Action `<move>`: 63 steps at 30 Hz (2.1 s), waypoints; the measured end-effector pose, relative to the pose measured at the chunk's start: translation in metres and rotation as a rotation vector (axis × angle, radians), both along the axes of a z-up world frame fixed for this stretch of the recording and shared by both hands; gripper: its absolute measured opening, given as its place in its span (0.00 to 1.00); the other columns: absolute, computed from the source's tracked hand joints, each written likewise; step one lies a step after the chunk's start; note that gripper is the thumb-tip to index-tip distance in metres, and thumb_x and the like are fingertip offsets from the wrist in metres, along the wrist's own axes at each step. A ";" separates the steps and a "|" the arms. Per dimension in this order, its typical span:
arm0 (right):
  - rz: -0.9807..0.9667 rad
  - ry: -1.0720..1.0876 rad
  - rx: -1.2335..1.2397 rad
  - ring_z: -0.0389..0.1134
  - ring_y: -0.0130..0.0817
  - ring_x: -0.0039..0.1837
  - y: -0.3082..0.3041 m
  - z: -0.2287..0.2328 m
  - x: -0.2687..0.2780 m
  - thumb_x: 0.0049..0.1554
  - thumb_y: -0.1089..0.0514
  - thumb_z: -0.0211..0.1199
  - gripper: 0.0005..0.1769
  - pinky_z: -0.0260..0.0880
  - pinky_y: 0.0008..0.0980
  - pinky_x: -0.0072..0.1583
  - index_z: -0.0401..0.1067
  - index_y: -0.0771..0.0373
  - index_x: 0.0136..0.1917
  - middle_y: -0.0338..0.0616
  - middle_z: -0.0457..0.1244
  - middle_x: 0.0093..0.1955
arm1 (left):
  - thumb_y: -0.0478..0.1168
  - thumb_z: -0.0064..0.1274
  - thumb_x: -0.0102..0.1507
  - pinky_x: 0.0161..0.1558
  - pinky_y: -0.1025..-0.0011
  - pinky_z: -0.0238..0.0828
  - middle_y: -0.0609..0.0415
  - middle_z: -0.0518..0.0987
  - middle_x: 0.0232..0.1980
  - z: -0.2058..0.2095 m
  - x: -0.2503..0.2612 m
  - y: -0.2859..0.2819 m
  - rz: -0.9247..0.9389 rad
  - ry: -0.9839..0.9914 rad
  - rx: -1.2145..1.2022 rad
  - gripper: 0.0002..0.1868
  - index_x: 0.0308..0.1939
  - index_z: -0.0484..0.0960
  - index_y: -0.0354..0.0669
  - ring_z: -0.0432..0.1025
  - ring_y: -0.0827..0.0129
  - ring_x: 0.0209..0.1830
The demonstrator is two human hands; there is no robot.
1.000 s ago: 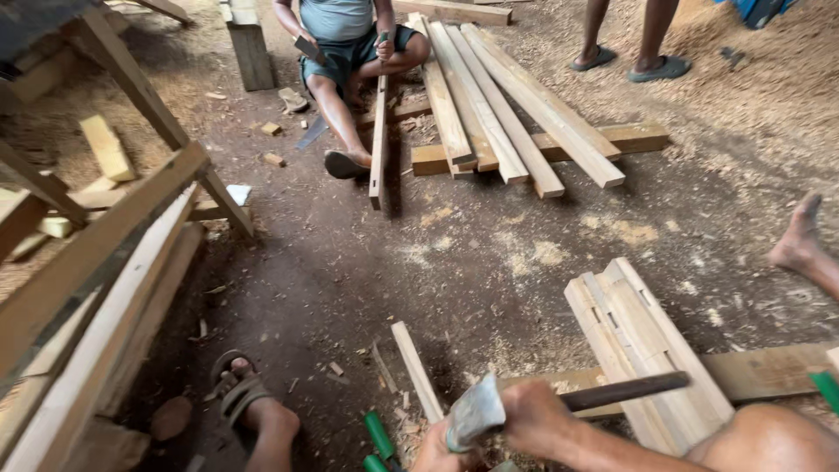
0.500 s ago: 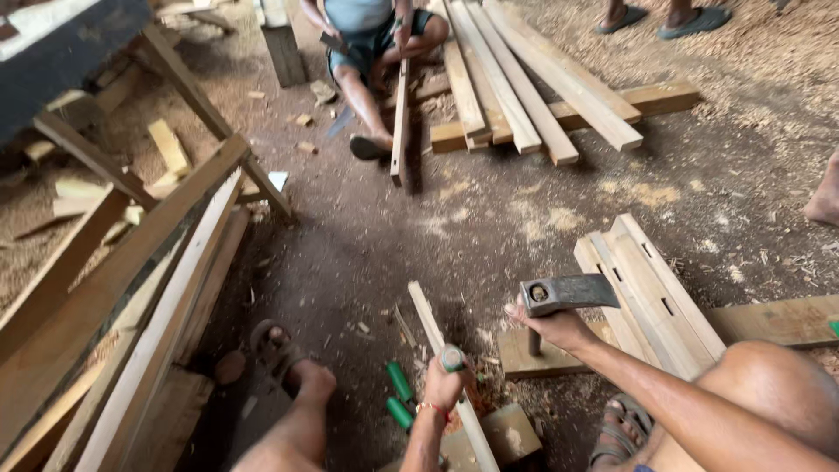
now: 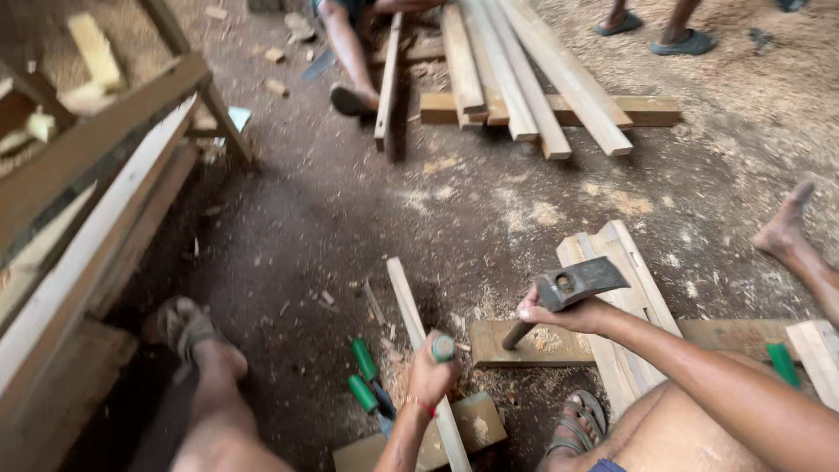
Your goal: The person carves a hole into a piece of wood by striking a chisel with a hammer while sitting on the floor.
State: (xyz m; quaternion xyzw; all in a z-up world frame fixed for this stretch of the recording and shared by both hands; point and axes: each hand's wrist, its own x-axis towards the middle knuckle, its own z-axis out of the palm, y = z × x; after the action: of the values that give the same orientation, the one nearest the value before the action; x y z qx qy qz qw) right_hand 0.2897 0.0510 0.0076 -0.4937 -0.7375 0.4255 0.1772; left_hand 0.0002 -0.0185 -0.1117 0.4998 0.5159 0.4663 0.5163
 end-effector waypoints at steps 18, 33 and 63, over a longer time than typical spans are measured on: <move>-0.158 -0.316 0.042 0.74 0.25 0.47 -0.011 0.009 -0.031 0.50 0.42 0.68 0.11 0.79 0.39 0.52 0.78 0.48 0.38 0.30 0.72 0.41 | 0.30 0.67 0.57 0.38 0.77 0.72 0.62 0.76 0.38 0.143 -0.036 -0.008 0.254 -0.185 0.165 0.13 0.37 0.78 0.47 0.71 0.77 0.37; -0.162 -0.286 0.111 0.70 0.26 0.47 -0.025 0.039 -0.021 0.58 0.47 0.69 0.12 0.72 0.32 0.48 0.76 0.57 0.46 0.37 0.70 0.42 | 0.27 0.58 0.59 0.56 0.58 0.72 0.53 0.74 0.37 0.051 -0.081 -0.058 0.399 -0.720 0.191 0.12 0.38 0.71 0.43 0.72 0.64 0.42; -0.137 -0.294 0.083 0.73 0.28 0.51 -0.029 0.044 -0.026 0.59 0.47 0.69 0.13 0.75 0.36 0.53 0.76 0.58 0.45 0.40 0.71 0.45 | 0.28 0.53 0.53 0.55 0.54 0.69 0.57 0.68 0.32 0.030 -0.100 -0.068 0.380 -0.791 0.146 0.12 0.35 0.70 0.46 0.65 0.67 0.35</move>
State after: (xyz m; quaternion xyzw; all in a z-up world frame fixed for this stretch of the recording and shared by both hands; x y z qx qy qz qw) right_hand 0.2637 0.0225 0.0513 -0.5921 -0.7370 0.3045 0.1163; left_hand -0.0997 -0.0863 -0.0814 0.2141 0.3272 0.7435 0.5425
